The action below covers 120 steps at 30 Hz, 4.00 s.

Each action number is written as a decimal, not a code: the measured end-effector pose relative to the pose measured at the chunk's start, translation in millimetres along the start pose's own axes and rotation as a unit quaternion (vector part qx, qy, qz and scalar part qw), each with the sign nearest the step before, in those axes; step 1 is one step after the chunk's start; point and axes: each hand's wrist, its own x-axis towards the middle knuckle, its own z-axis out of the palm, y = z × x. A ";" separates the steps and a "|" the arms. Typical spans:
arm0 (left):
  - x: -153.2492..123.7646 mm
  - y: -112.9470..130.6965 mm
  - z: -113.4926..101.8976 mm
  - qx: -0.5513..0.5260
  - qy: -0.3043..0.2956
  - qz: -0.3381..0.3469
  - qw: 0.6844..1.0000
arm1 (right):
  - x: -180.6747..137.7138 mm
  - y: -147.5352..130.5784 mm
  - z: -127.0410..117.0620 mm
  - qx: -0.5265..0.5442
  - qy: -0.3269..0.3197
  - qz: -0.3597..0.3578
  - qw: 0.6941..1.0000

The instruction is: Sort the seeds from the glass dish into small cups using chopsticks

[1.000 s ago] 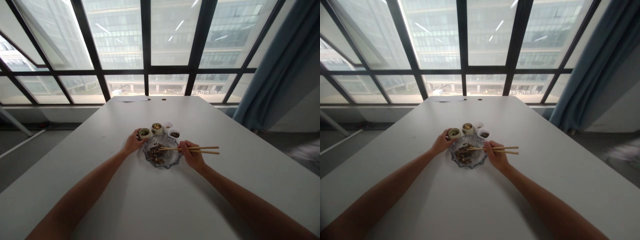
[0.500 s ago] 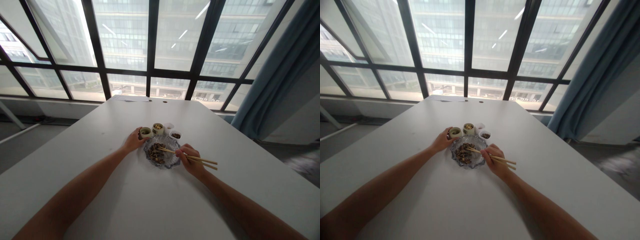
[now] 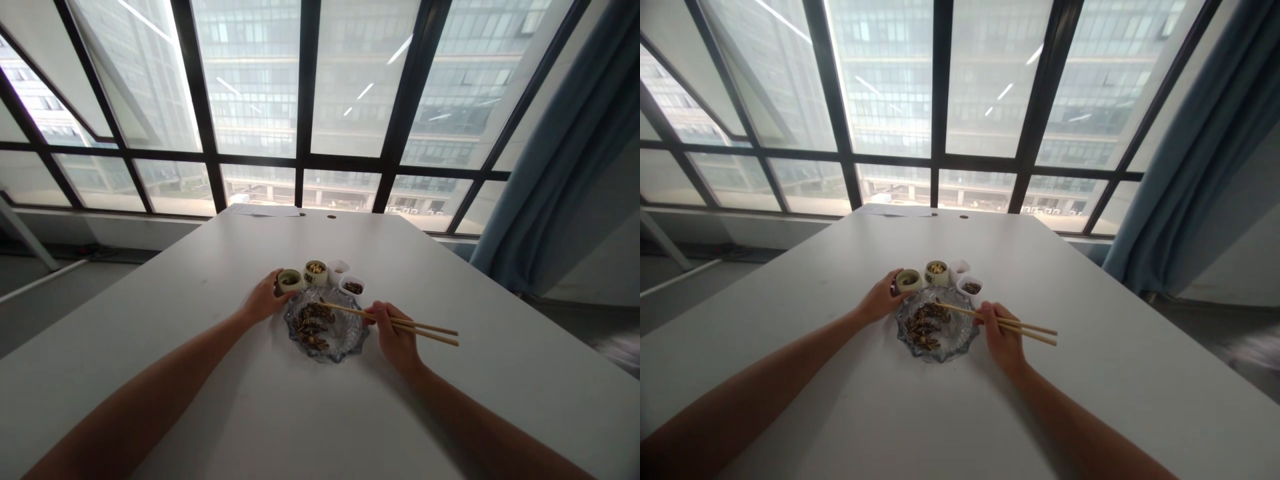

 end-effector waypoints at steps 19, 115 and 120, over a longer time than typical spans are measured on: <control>0.5 0.5 0.5 -0.020 0.002 0.003 1.000 | -0.6 -5.6 0.3 -0.079 -0.126 -0.228 0.962; 1.8 -7.2 1.3 -0.019 0.018 0.050 0.998 | 8.1 -8.1 -13.3 -0.053 -0.068 -0.171 0.982; 1.5 -6.8 1.5 -0.017 0.015 0.044 0.999 | 1.8 -20.8 -4.9 -0.111 -0.161 -0.200 0.960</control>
